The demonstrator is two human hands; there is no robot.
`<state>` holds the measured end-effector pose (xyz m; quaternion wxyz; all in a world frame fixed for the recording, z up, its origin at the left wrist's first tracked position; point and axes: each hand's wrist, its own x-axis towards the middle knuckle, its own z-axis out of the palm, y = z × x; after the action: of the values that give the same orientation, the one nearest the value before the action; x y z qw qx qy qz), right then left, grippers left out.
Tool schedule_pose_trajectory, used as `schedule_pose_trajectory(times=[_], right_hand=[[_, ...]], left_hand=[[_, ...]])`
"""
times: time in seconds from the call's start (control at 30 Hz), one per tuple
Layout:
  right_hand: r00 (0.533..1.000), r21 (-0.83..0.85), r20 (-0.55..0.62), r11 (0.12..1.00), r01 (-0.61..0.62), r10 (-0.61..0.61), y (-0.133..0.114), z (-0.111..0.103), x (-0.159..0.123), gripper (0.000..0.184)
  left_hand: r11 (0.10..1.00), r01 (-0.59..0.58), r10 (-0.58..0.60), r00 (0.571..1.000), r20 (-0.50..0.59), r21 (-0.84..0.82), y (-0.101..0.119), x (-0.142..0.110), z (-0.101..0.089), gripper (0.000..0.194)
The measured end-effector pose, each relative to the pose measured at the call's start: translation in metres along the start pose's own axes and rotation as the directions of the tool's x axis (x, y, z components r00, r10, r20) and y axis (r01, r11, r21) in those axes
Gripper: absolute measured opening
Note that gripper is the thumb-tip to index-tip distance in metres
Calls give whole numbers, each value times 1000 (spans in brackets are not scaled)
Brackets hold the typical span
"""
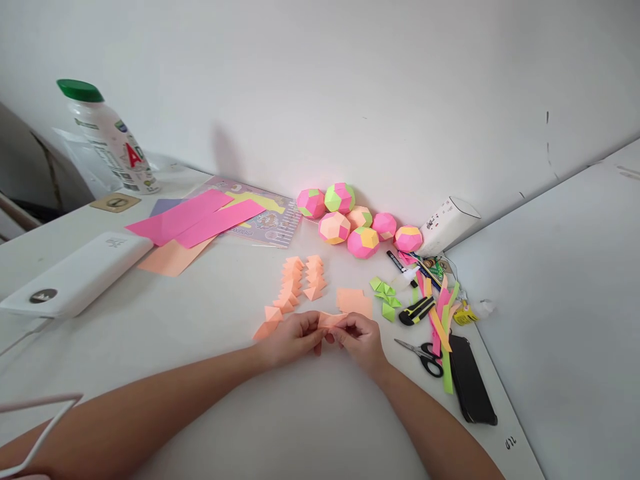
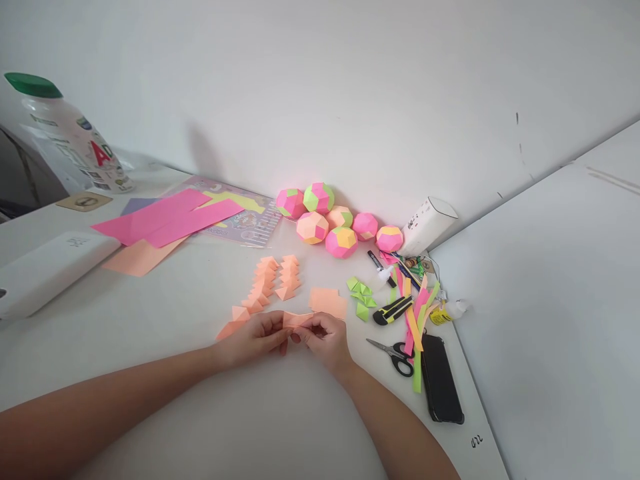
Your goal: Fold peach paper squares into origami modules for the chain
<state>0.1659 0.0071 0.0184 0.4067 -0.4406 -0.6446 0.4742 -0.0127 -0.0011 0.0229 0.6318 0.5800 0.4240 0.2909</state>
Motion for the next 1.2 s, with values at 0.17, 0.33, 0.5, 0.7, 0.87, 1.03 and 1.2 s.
schedule_pose_trajectory(times=[0.17, 0.33, 0.5, 0.7, 0.87, 1.03, 1.2], right_hand=[[1000, 0, -17, 1000, -3, 3, 1, 1, 0, 18], [999, -19, -37, 1000, 11, -12, 1, 2, 0, 17], [1000, 1, -23, 1000, 0, 0, 8, 1, -1, 19], [997, 190, 15, 979, -71, 69, 17, -1, 1, 24], [986, 105, 164, 994, -24, 6, 9, -4, 4, 20], [992, 89, 129, 996, -14, 2, 8, -4, 5, 25], [992, 63, 112, 995, -72, 64, 11, -5, 4, 27]], left_hand=[[1000, 4, -4, 1000, -6, 28, 1, -1, 0, 24], [998, 11, -10, 1000, -15, 67, 1, -1, 0, 26], [999, 6, -5, 1000, -17, 51, -1, -1, 0, 28], [998, -32, 33, 999, 23, -49, 0, 2, -3, 30], [990, -64, 69, 997, 36, -124, -3, 5, -4, 28], [991, -60, 63, 998, 28, -119, -8, 7, -3, 27], [997, -9, 8, 1000, -10, -75, -6, 6, 0, 26]])
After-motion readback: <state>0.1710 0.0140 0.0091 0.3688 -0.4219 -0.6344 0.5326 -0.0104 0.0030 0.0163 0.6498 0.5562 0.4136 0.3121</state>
